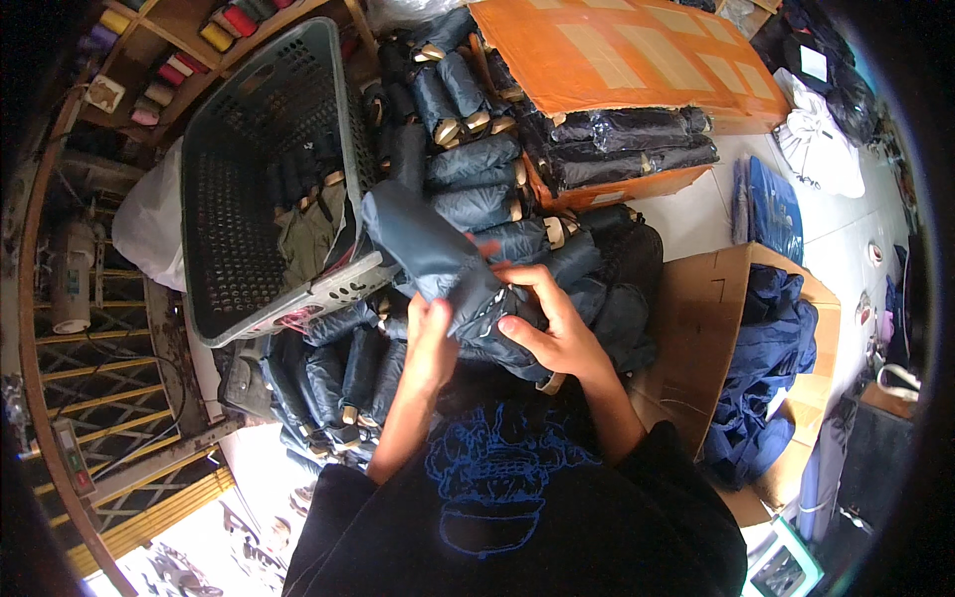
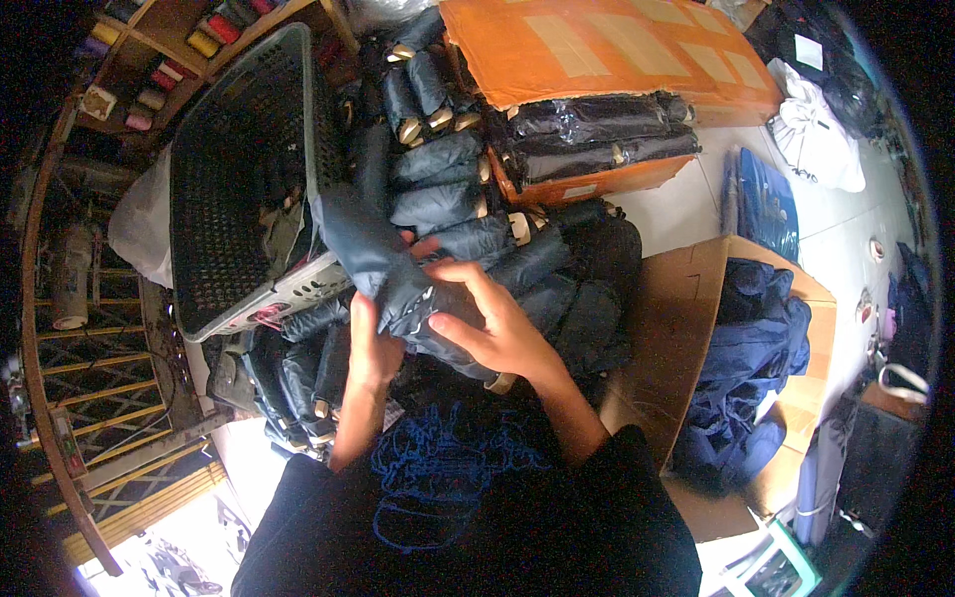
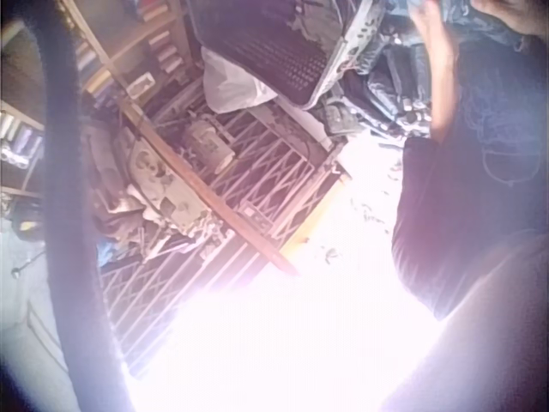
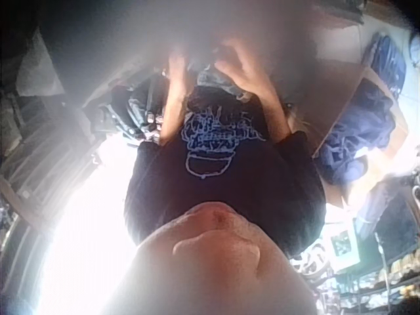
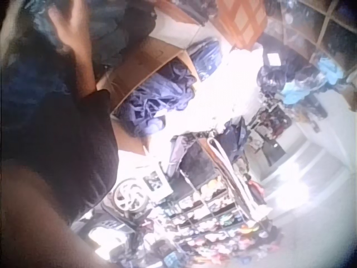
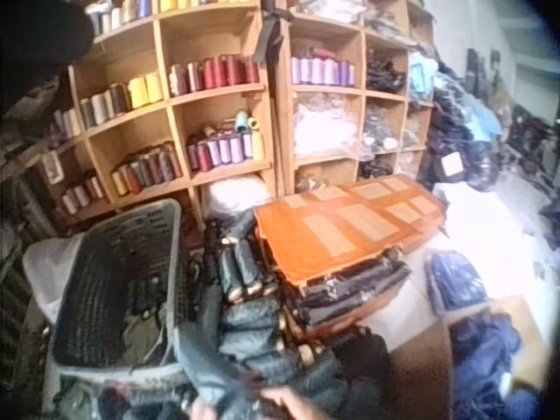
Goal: The person repeatedly picks up dark folded garments from a pile, unfolds them slightly, refolds them, and places them into a green plastic basket. The person handles each item one at a time, adjusting the fold before depositing it in the basket.
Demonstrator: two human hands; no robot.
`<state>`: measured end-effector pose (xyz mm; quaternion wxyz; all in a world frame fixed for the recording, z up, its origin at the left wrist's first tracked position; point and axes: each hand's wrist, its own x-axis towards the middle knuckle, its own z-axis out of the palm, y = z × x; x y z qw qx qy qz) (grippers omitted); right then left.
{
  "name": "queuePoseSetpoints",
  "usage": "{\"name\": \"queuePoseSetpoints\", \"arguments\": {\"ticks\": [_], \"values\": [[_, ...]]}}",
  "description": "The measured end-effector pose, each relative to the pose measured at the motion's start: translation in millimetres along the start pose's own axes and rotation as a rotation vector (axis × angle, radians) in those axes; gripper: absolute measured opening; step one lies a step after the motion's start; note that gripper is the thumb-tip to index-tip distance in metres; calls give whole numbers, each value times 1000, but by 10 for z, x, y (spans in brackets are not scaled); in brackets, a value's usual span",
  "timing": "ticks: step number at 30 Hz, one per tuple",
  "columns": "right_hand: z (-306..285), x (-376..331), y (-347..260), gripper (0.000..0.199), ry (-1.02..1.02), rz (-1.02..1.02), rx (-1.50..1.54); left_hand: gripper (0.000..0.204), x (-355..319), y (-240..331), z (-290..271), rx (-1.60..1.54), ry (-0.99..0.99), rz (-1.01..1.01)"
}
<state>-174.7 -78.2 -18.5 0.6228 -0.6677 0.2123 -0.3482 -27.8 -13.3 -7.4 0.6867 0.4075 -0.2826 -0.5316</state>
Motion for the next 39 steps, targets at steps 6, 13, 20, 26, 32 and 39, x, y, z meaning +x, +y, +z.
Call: {"name": "queuePoseSetpoints", "arguments": {"ticks": [6, 13, 20, 26, 32, 39], "values": [[50, 13, -32, 49, 63, 21, 78, 68, -147, -209, 89, 94, 203, 40], [4, -35, -14, 59, 92, 18, -13, 30, -111, -150, -41, 73, 17, -54], [68, 3, -60, 57, 157, 120, 88, 36, -64, -184, 41, -47, 47, -47], [-30, -34, 28, 58, -164, 610, 404, 58, 115, -14, 144, 100, 210, 55], [132, -79, -25, 51, 88, 538, 286, 67, 52, -45, 195, 184, 197, 61], [147, -57, -49, 50, 100, 436, 313, 77, 61, 36, -82, 69, -61, -81]]}}
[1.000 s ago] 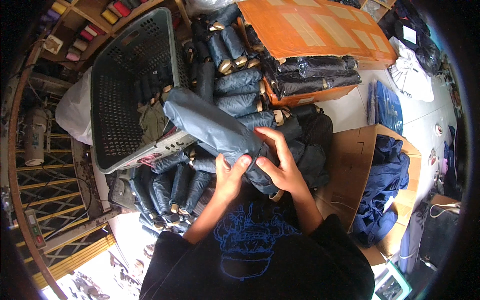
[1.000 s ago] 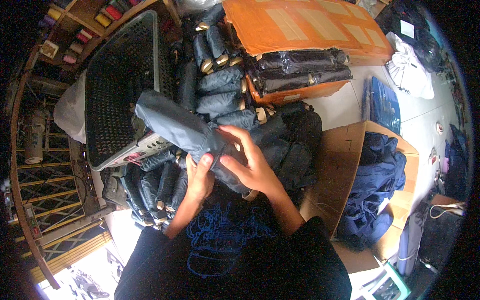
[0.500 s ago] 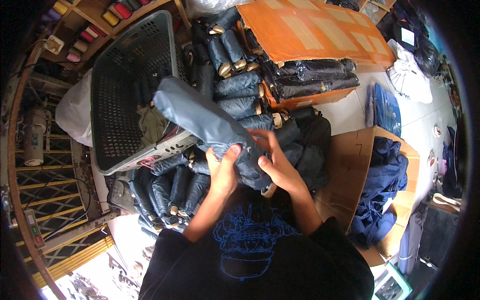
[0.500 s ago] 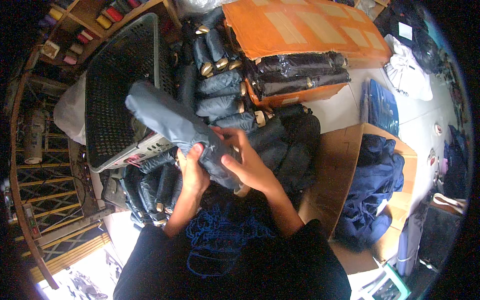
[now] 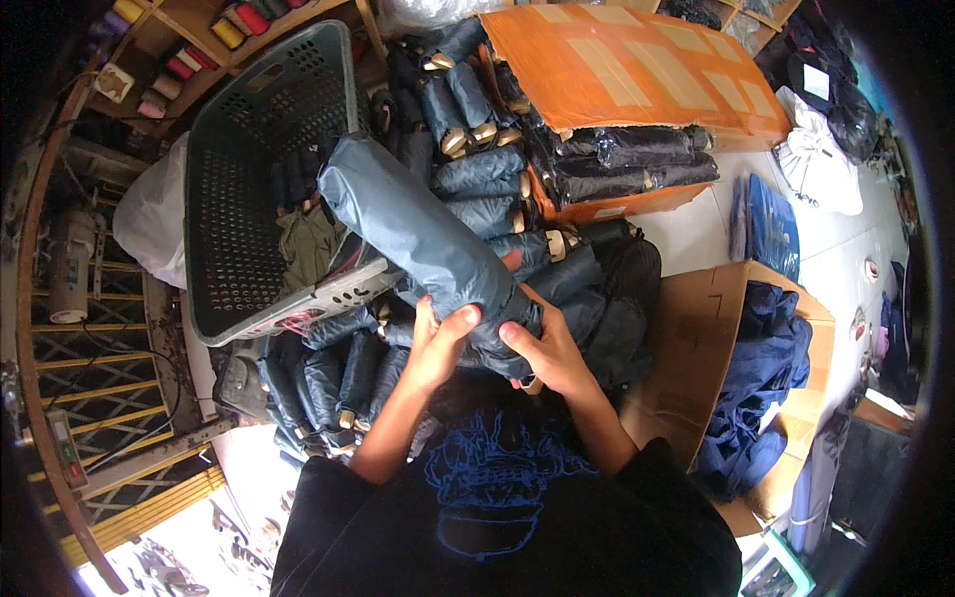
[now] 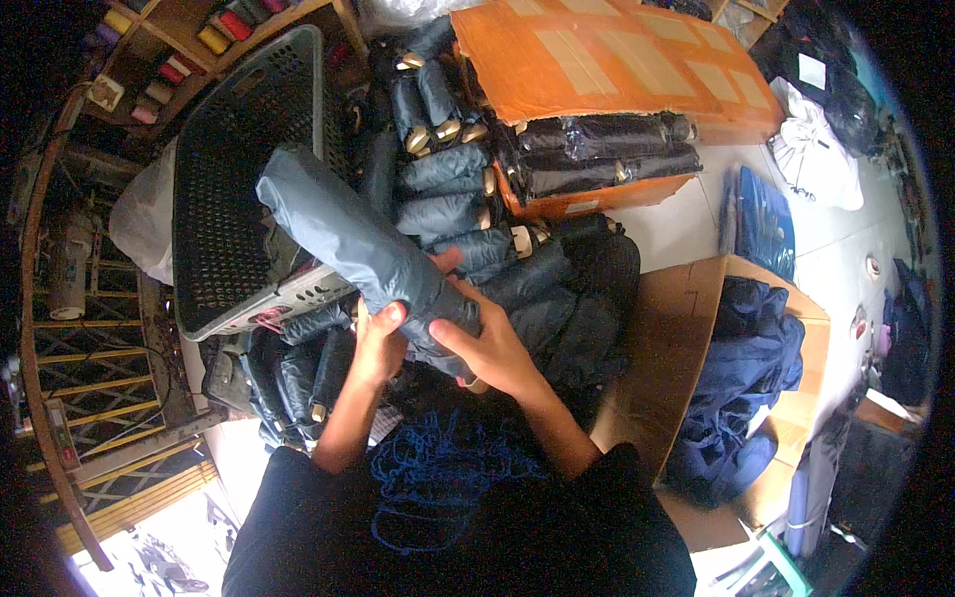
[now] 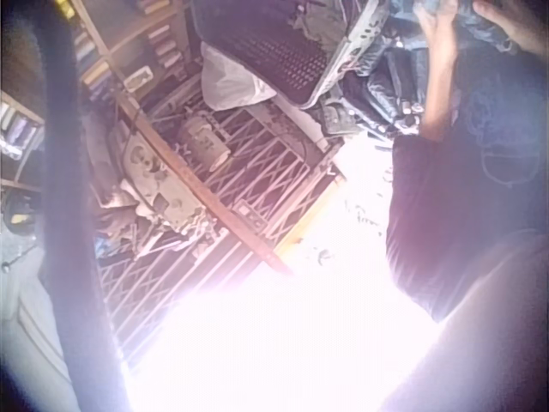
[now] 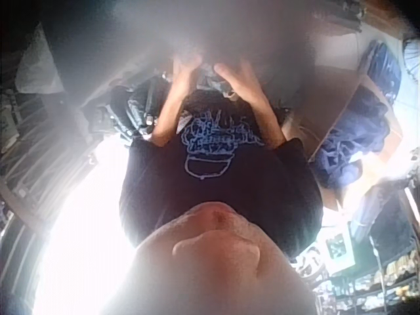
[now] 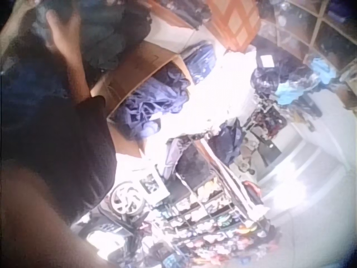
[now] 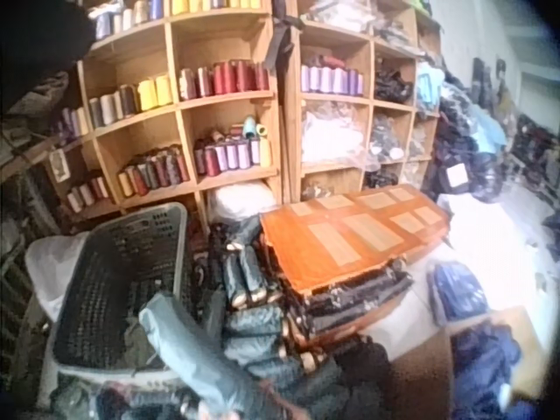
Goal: The person repeatedly picks up dark folded garments from a pile, unfolds them slightly, refolds them, and places them into a green plastic basket. The person handles each item one at a time, adjusting the fold before depositing it in the basket.
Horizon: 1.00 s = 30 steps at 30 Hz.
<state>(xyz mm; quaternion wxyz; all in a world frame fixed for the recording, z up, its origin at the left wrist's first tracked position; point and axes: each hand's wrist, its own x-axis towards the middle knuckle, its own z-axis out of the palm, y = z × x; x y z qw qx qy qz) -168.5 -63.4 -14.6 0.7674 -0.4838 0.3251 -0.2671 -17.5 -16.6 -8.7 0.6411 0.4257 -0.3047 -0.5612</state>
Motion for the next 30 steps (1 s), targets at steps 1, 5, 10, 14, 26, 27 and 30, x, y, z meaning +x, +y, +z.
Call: {"name": "queuePoseSetpoints", "arguments": {"ticks": [1, 5, 10, 14, 26, 27, 30], "values": [[-4, 8, -15, 50, 8, -2, -17, 68, 12, 45, -60, 62, -1, 4], [-3, 38, -65, 45, 49, -52, -101, 58, 82, 218, -47, 108, -4, 89], [21, 26, -84, 39, 50, -126, -279, 57, 130, 178, 101, -235, -9, 219], [81, 15, -93, 42, 53, -149, -253, 67, 118, 56, 233, -106, 237, 214], [145, 11, -251, 59, -99, -180, -314, 70, -76, -37, 254, -22, 151, 163], [117, -4, -139, 58, -98, -170, -307, 70, -105, 5, 235, 32, 161, 130], [137, 10, -138, 51, -102, -140, -429, 71, -100, 117, 46, 3, 143, 166]]}}
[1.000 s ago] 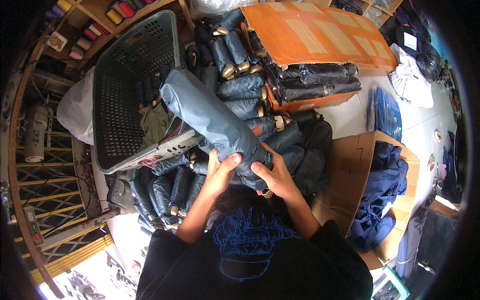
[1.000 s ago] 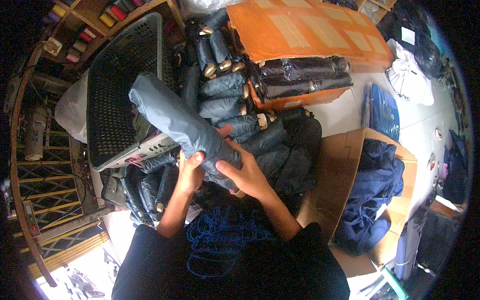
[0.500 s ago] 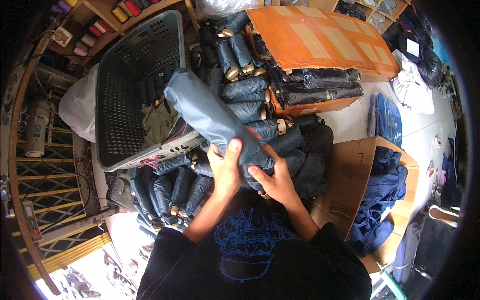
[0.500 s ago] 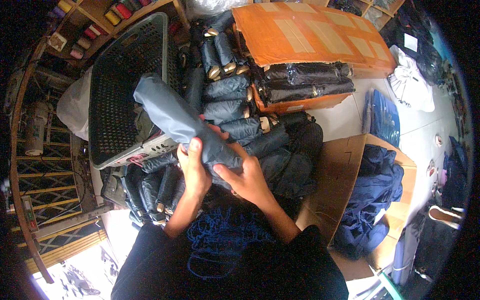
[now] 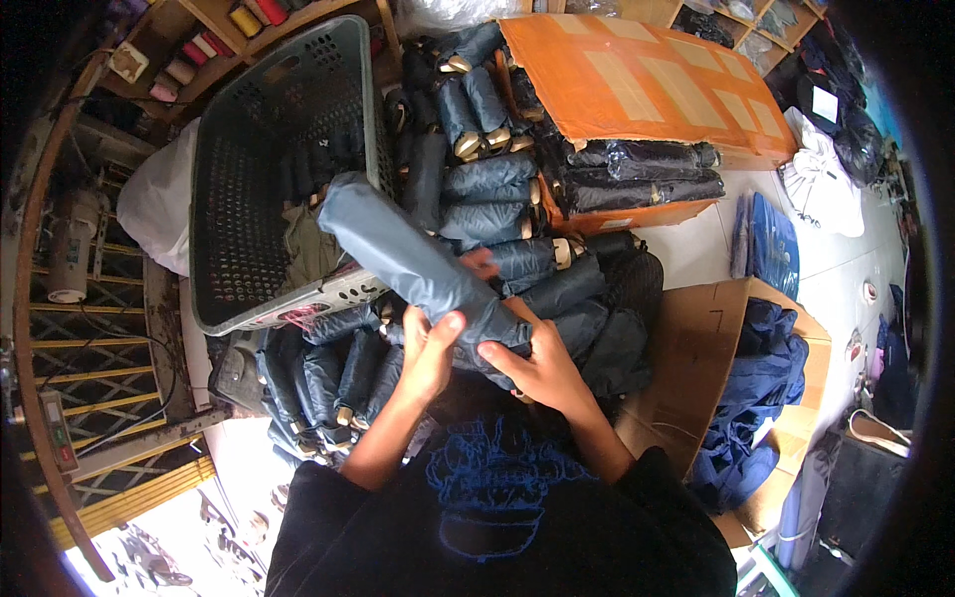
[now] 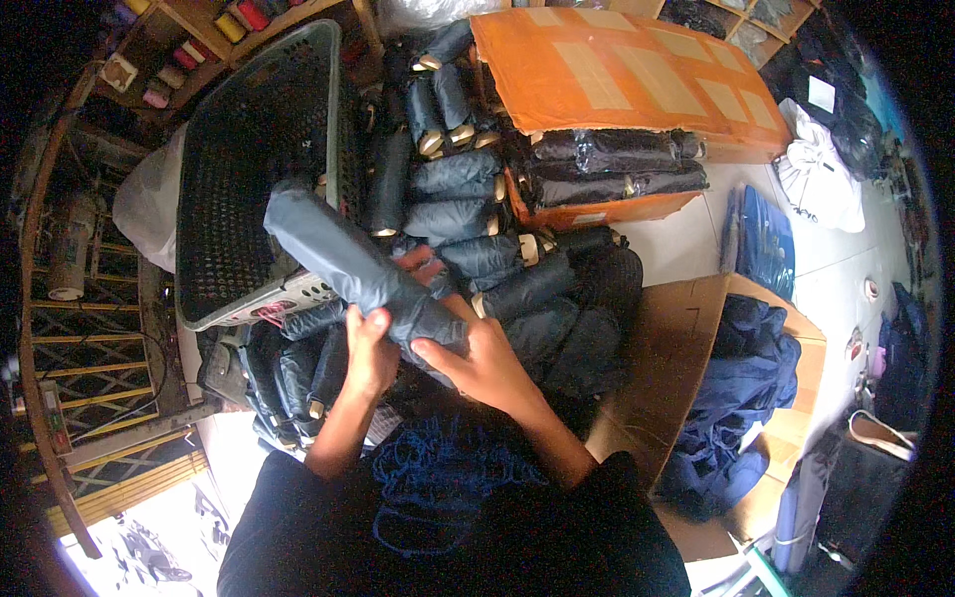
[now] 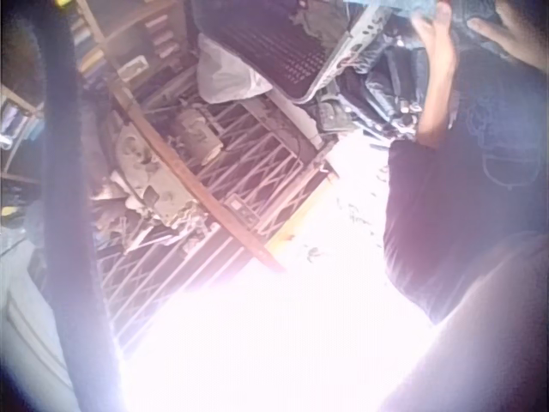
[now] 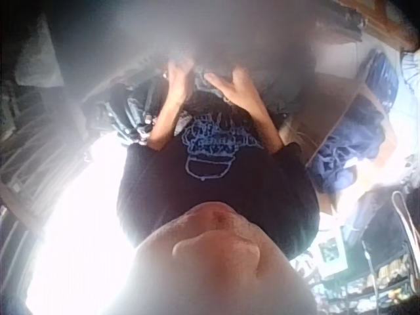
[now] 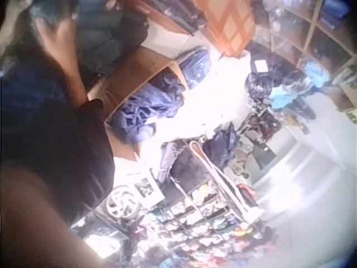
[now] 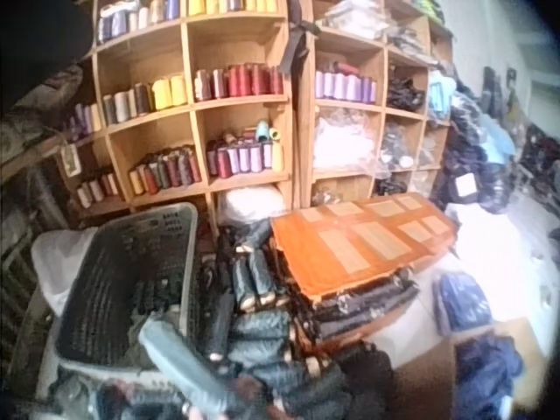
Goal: The person repeatedly picks up dark folded garments from a pile, unfolds them slightly, refolds them, and places them into a green plastic basket. The person handles each item one at a time, adjusting the fold before depositing it in the basket.
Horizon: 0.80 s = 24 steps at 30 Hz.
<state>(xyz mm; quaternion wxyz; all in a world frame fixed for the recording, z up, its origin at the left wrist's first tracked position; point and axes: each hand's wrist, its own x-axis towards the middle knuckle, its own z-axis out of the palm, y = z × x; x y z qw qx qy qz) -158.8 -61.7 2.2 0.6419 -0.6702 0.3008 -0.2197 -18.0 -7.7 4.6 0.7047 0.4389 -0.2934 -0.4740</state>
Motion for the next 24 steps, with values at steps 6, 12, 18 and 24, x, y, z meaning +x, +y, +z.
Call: {"name": "queuePoseSetpoints", "arguments": {"ticks": [6, 12, 18, 24], "values": [[83, 19, -4, 54, 46, -103, -47, 41, 1, 5, 111, -160, 223, -63], [104, 46, -79, 62, -4, -150, -30, 41, -113, -126, 80, -220, 128, -79], [155, 50, 145, 63, -179, 79, 401, 56, 48, 87, -123, -242, -4, 21], [229, -13, 188, 52, -15, 238, 389, 42, -16, 158, 13, -24, 22, -56]]}}
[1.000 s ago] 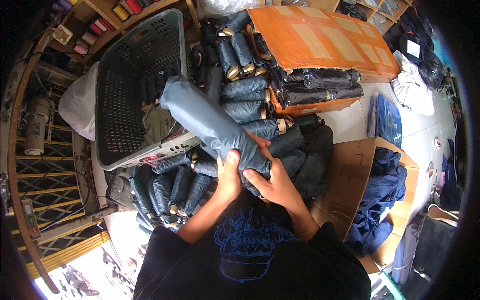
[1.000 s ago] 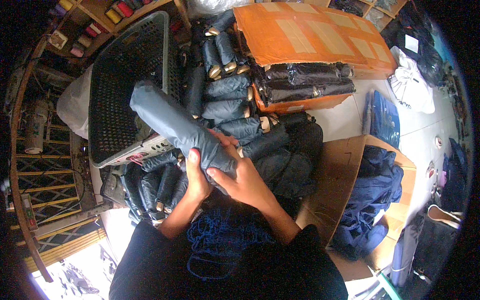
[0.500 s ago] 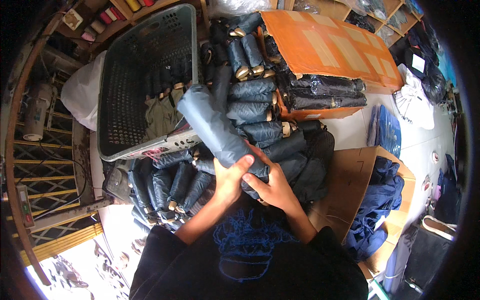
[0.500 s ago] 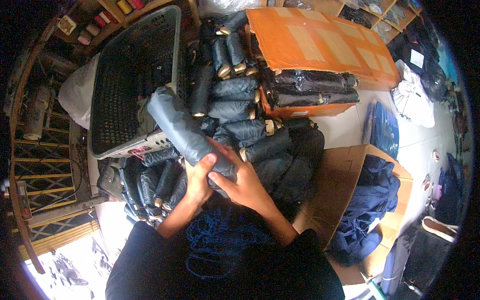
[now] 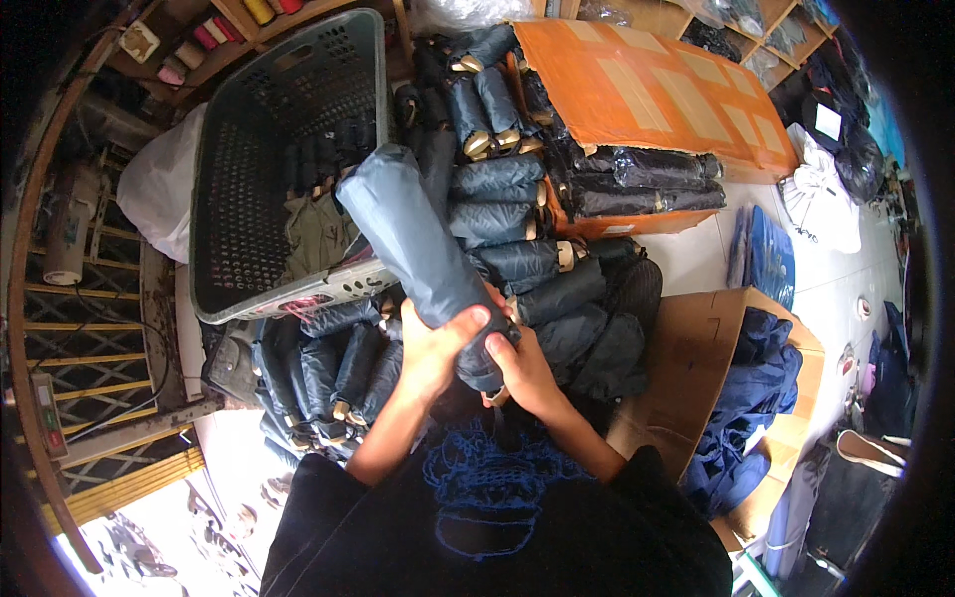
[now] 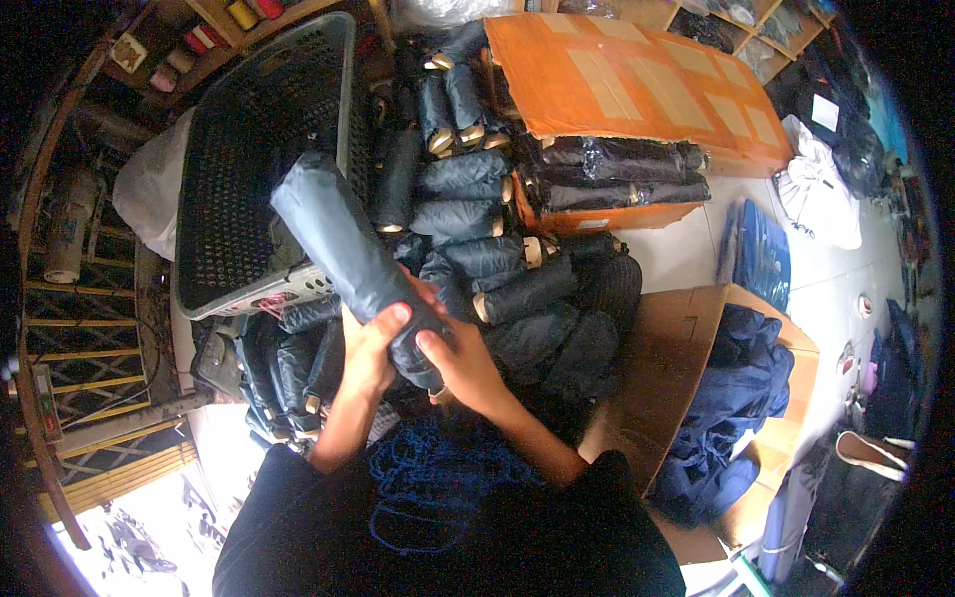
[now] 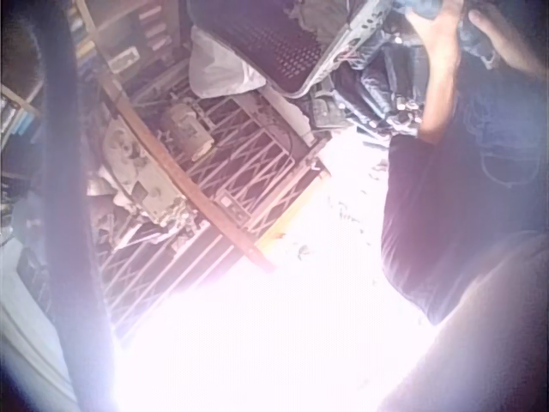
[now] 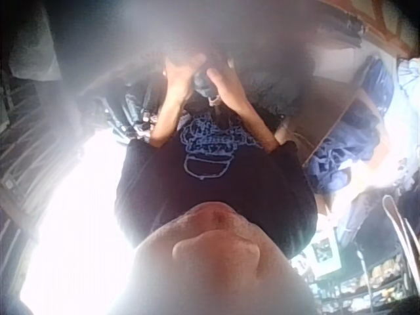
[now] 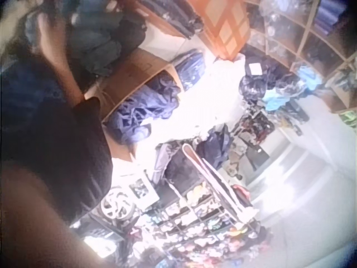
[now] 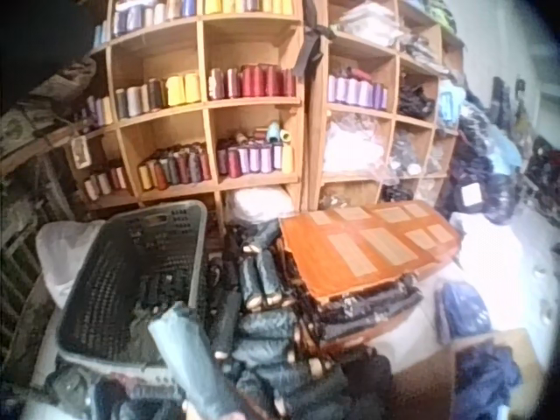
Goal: The person repeatedly picks up dark folded garments from a pile, unfolds them slightly, refolds them, and places them into a green plastic basket. The person handles each item one at a time, adjusting the fold before depositing it in the basket.
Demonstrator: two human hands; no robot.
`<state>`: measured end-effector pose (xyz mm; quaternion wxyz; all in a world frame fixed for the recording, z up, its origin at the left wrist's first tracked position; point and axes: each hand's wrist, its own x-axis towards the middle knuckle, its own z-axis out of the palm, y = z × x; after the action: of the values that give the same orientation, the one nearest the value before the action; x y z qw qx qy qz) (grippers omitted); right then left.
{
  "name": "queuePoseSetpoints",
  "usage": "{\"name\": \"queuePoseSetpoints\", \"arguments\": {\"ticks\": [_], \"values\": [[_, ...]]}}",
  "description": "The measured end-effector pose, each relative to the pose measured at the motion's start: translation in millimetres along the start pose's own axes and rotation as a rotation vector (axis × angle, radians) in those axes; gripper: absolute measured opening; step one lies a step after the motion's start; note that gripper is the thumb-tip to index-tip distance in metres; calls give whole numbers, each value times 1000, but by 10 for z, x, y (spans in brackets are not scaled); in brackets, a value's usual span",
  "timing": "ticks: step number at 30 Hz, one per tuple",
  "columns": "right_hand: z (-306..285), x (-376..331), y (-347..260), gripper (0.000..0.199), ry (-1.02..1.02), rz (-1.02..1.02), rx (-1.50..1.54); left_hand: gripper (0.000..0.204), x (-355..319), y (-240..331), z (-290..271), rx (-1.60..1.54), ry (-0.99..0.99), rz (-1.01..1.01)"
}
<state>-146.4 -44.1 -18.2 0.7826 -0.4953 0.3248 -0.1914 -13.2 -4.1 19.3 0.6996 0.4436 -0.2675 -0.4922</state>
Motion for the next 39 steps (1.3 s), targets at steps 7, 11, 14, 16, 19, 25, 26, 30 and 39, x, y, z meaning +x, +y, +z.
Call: {"name": "queuePoseSetpoints", "arguments": {"ticks": [7, 11, 14, 16, 19, 25, 26, 30, 39], "values": [[97, -108, -183, 51, 197, -260, -145, 56, -130, -252, 66, 0, -96, 72], [-98, 21, -117, 52, -67, -335, -37, 72, 29, 32, 84, 35, -173, -17], [-284, 73, 64, 52, -401, 7, 298, 60, 125, 103, 43, -157, -240, 78], [-130, 52, 134, 54, -276, -37, 376, 58, 126, 117, 26, -170, -154, 17], [-132, 58, 141, 50, -397, 6, 302, 57, 132, 92, 15, -220, -92, 0], [-71, 7, 42, 44, -400, 125, 448, 63, 117, 130, 99, -163, -119, 15], [-29, -19, 69, 43, -313, 86, 445, 61, 99, 97, 114, -111, -133, -3], [42, -63, -9, 33, -95, -22, 346, 54, -8, -34, 100, -15, -132, -29], [-133, -17, -137, 34, -411, 93, 320, 59, 21, -75, -19, -187, -138, -83]]}}
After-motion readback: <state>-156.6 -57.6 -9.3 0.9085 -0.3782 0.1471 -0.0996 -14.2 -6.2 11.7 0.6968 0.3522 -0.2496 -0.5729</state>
